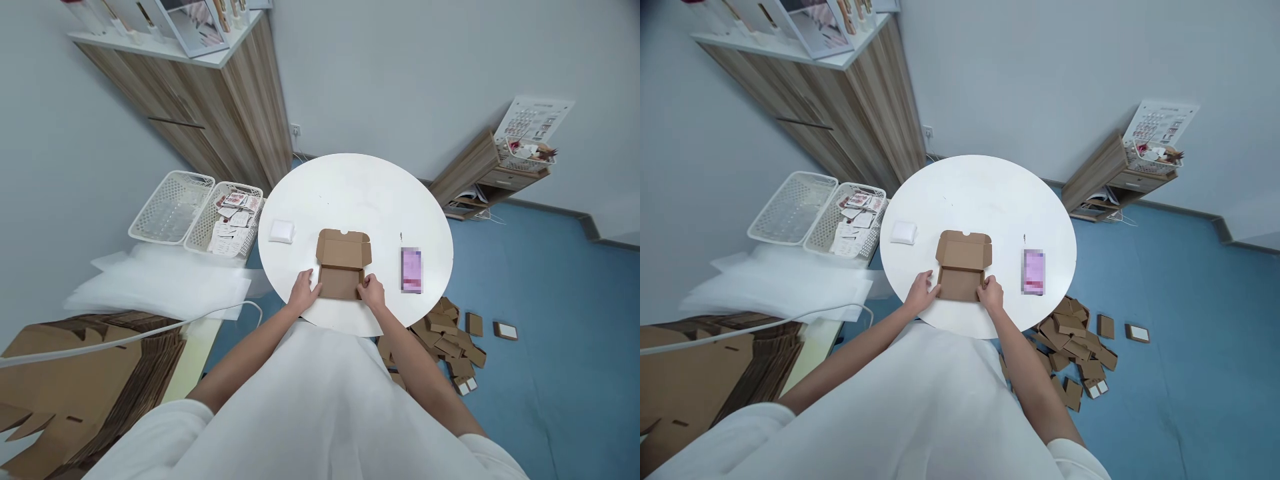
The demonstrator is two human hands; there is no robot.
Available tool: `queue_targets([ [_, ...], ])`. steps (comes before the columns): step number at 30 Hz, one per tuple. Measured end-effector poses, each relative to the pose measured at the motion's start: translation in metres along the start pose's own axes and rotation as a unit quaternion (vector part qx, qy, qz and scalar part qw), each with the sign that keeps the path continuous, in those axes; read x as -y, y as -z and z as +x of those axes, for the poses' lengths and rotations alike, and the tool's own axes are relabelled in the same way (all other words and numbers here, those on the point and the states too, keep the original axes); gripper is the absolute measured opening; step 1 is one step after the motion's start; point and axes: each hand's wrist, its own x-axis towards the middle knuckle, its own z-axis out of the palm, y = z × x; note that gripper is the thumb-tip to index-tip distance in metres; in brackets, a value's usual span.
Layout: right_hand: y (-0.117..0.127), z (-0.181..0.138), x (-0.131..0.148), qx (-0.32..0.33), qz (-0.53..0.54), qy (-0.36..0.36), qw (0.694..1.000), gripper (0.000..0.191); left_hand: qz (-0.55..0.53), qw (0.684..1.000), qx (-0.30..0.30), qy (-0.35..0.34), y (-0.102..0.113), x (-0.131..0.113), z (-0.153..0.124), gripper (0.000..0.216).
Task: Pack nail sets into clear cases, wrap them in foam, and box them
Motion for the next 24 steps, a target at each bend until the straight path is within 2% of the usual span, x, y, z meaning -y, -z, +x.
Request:
queue_targets([
  [3,-0.002,0.001,-0.002,-0.001,0.005,-0.008,1.000,0.012,-0.082,0.995,0.040,0.043,-0.005,0.008,0.000,0.036],
  [6,-0.002,0.002,-0.004,-0.001,0.010,-0.014,1.000,0.012,-0.123,0.989,0.053,0.064,-0.009,0.008,0.001,0.027],
  [17,0.005,0.003,-0.012,-0.011,0.026,-0.025,0.999,0.010,-0.149,0.986,0.042,0.059,-0.021,0.002,0.015,0.023],
  [19,0.007,-0.001,-0.012,0.000,0.044,-0.032,0.999,0.015,-0.156,0.985,0.048,0.059,-0.020,0.002,0.015,0.023],
  [24,0.012,-0.016,-0.018,0.032,0.089,-0.039,0.995,0.042,-0.153,0.984,0.051,0.074,-0.016,0.001,0.010,0.030],
])
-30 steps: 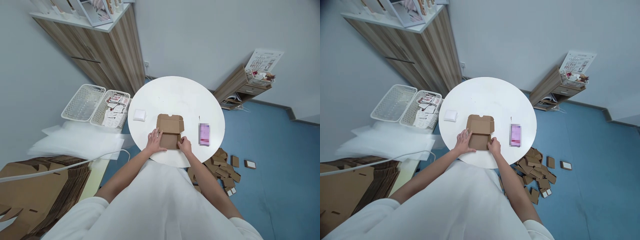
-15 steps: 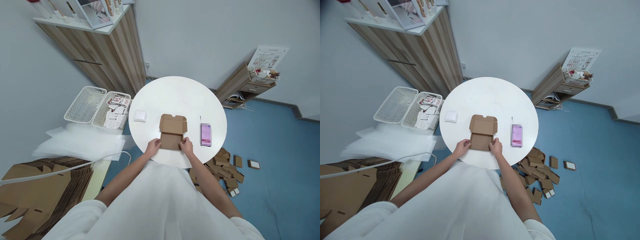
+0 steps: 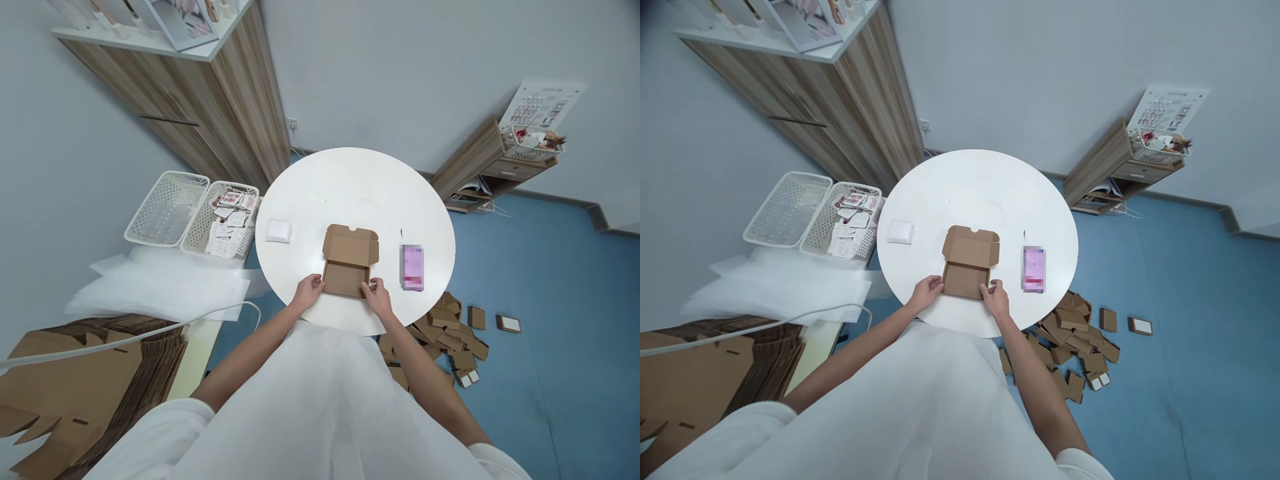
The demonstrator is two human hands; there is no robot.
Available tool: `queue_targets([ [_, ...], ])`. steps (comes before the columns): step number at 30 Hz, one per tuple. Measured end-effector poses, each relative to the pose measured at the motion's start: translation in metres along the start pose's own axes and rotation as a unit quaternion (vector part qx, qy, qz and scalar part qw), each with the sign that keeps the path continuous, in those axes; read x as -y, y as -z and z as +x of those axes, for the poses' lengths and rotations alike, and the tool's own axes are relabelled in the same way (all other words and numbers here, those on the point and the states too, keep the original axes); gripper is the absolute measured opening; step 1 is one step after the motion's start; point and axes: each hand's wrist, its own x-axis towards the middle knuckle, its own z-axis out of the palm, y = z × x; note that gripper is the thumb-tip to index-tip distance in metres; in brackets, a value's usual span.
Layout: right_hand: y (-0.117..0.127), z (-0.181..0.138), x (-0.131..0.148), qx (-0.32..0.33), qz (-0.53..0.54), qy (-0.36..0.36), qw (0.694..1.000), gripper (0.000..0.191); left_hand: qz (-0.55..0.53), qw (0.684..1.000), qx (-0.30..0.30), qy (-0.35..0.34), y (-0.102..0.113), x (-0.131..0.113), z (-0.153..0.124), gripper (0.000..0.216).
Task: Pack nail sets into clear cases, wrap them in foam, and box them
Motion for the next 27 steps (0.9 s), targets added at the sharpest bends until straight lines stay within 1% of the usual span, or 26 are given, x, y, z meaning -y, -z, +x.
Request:
queue_targets([
  [3,0.002,-0.008,-0.006,0.023,0.048,-0.001,0.999,0.043,0.003,1.000,0.002,0.005,-0.001,0.001,-0.003,0.034],
  [6,0.002,-0.012,-0.011,0.069,0.118,-0.018,0.990,0.041,-0.007,1.000,0.024,-0.002,-0.003,0.002,-0.003,0.033],
  [8,0.001,-0.012,-0.013,0.082,0.157,-0.033,0.984,0.040,-0.016,0.999,0.037,-0.003,-0.004,0.002,-0.001,0.033],
  [11,0.001,-0.009,-0.014,0.069,0.194,-0.037,0.978,0.037,-0.030,0.998,0.049,-0.004,-0.005,-0.001,0.005,0.032],
  [14,0.001,-0.006,-0.013,0.053,0.206,-0.030,0.977,0.035,-0.033,0.998,0.056,-0.016,-0.005,-0.003,0.010,0.032],
  [16,0.002,-0.007,-0.011,0.046,0.199,-0.029,0.979,0.036,-0.028,0.998,0.057,-0.017,-0.004,-0.004,0.012,0.032],
  [20,0.005,-0.012,-0.010,0.030,0.164,-0.029,0.986,0.040,-0.015,0.998,0.059,0.004,-0.001,-0.002,0.011,0.037],
  [22,0.006,-0.017,-0.010,-0.001,0.126,-0.019,0.992,0.041,-0.014,0.998,0.062,0.008,0.001,-0.001,0.009,0.038],
  [23,0.007,-0.019,-0.010,-0.034,0.101,-0.008,0.994,0.042,-0.016,0.998,0.064,0.006,0.003,0.001,0.008,0.038],
  [25,0.007,-0.024,-0.005,-0.131,0.048,0.036,0.990,0.043,-0.018,0.998,0.059,-0.007,0.009,0.004,0.007,0.037],
  [27,0.004,-0.028,0.008,-0.220,0.011,0.101,0.970,0.042,-0.007,0.999,0.031,-0.030,0.021,0.009,0.009,0.037],
])
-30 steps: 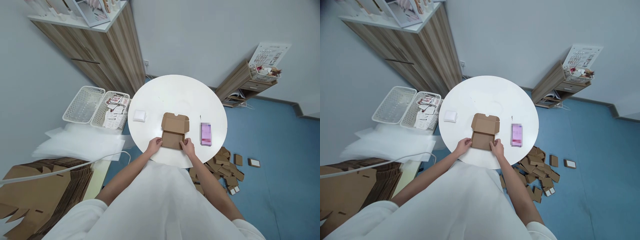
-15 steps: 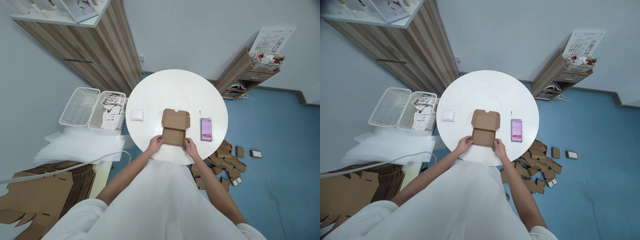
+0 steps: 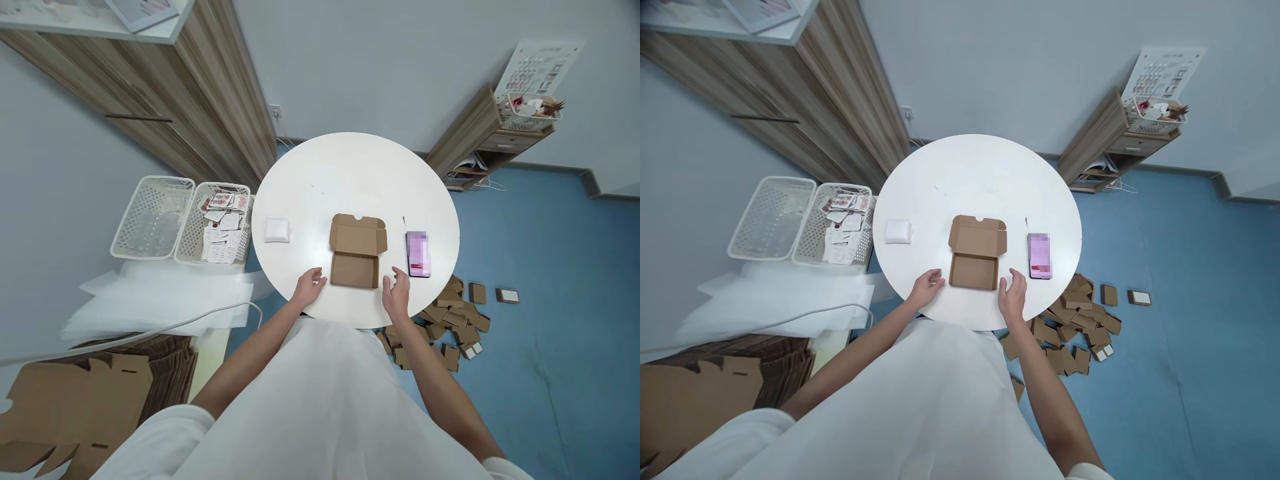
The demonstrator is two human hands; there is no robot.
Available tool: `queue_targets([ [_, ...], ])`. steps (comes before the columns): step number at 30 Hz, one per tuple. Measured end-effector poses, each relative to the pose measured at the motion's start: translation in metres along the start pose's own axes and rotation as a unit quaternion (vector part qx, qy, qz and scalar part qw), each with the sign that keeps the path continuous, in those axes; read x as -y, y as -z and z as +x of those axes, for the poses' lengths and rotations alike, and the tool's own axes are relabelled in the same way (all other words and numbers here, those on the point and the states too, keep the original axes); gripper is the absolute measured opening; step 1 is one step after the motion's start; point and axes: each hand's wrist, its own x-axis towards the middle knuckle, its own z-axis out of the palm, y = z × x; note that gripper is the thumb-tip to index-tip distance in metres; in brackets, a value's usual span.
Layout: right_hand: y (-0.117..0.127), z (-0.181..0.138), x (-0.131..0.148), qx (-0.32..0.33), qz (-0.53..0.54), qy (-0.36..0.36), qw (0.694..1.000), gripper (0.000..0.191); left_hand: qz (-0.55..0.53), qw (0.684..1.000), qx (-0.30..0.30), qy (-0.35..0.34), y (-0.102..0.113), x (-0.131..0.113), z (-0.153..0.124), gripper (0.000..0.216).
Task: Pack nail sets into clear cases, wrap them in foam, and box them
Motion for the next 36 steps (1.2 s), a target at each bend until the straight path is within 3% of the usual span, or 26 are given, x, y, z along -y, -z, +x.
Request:
queue_targets([
  [1,-0.002,-0.001,0.009,-0.020,-0.001,0.037,0.999,0.042,0.012,0.999,-0.026,-0.014,0.008,0.003,0.001,0.036],
  [3,-0.010,-0.001,0.033,0.002,0.021,0.094,0.995,0.042,0.041,0.993,-0.100,-0.041,0.029,0.009,0.007,0.036],
  [6,-0.030,0.001,0.076,0.127,0.068,0.131,0.981,0.039,0.057,0.974,-0.214,-0.044,0.066,0.019,0.021,0.040],
  [9,-0.064,0.007,0.117,0.236,0.096,0.107,0.961,0.034,0.028,0.959,-0.283,0.011,0.099,0.027,0.045,0.049],
  [11,-0.091,0.016,0.139,0.284,0.117,0.052,0.950,0.035,0.007,0.955,-0.288,0.063,0.116,0.031,0.063,0.055],
  [15,-0.149,0.039,0.163,0.315,0.169,-0.069,0.931,0.039,-0.052,0.962,-0.235,0.126,0.135,0.036,0.097,0.059],
  [18,-0.183,0.053,0.170,0.307,0.242,-0.145,0.909,0.042,-0.074,0.969,-0.204,0.115,0.141,0.039,0.112,0.055],
  [22,-0.210,0.058,0.174,0.303,0.315,-0.186,0.880,0.043,-0.061,0.979,-0.175,0.087,0.145,0.043,0.116,0.047],
  [26,-0.217,0.053,0.177,0.317,0.337,-0.183,0.868,0.037,-0.083,0.984,-0.146,0.061,0.142,0.048,0.112,0.043],
  [29,-0.211,0.048,0.172,0.300,0.298,-0.188,0.886,0.031,-0.121,0.982,-0.129,0.062,0.132,0.051,0.103,0.040],
  [33,-0.189,0.042,0.160,0.255,0.237,-0.180,0.920,0.025,-0.168,0.977,-0.113,0.060,0.115,0.042,0.083,0.041],
  [36,-0.162,0.037,0.150,0.231,0.248,-0.152,0.928,0.026,-0.167,0.979,-0.109,0.031,0.100,0.023,0.065,0.043],
])
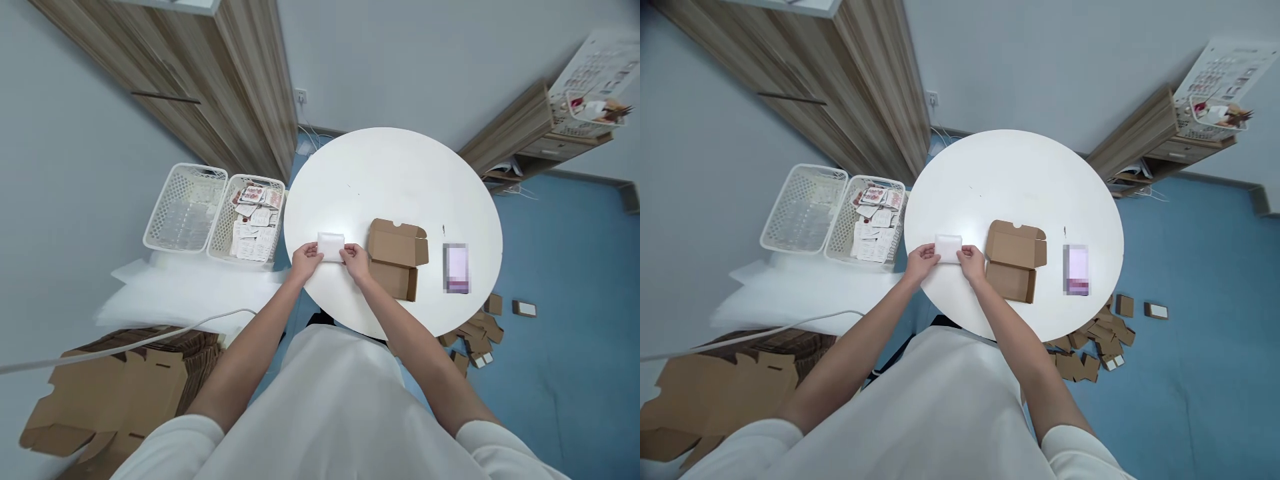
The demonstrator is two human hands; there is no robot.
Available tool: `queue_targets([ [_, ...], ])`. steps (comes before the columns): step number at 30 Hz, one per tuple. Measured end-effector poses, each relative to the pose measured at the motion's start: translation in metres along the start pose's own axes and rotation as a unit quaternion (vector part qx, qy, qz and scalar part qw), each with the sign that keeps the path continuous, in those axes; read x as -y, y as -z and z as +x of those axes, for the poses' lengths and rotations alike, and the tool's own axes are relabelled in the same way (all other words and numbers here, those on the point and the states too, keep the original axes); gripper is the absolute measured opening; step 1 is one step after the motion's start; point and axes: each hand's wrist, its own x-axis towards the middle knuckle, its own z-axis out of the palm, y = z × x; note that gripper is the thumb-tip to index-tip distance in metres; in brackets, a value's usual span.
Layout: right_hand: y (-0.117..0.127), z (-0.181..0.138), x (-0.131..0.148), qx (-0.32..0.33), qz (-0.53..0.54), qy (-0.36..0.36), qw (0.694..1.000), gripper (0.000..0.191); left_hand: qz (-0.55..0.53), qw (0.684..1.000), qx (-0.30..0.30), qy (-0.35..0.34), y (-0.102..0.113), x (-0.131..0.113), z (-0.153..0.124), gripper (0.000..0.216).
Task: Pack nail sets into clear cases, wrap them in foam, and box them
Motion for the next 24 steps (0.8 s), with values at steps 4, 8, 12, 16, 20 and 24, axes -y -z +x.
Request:
queue_targets([
  [4,0.044,-0.030,-0.001,-0.022,0.023,0.045,0.998,0.031,0.030,0.998,0.007,-0.046,-0.032,-0.023,-0.034,0.052],
  [8,0.093,-0.054,-0.013,-0.065,-0.020,0.081,0.994,0.027,0.061,0.995,0.049,-0.068,-0.072,-0.039,-0.067,0.046],
  [12,0.135,-0.063,-0.030,-0.100,-0.108,0.089,0.985,0.022,0.078,0.988,0.115,-0.060,-0.107,-0.044,-0.088,0.041],
  [16,0.160,-0.061,-0.042,-0.086,-0.188,0.078,0.975,0.016,0.090,0.983,0.155,-0.050,-0.129,-0.042,-0.095,0.043],
  [20,0.171,-0.055,-0.048,-0.043,-0.256,0.063,0.964,0.013,0.123,0.976,0.174,-0.039,-0.142,-0.038,-0.094,0.046],
  [24,0.173,-0.049,-0.049,-0.011,-0.311,0.055,0.949,0.018,0.162,0.966,0.198,-0.043,-0.147,-0.037,-0.094,0.044],
])
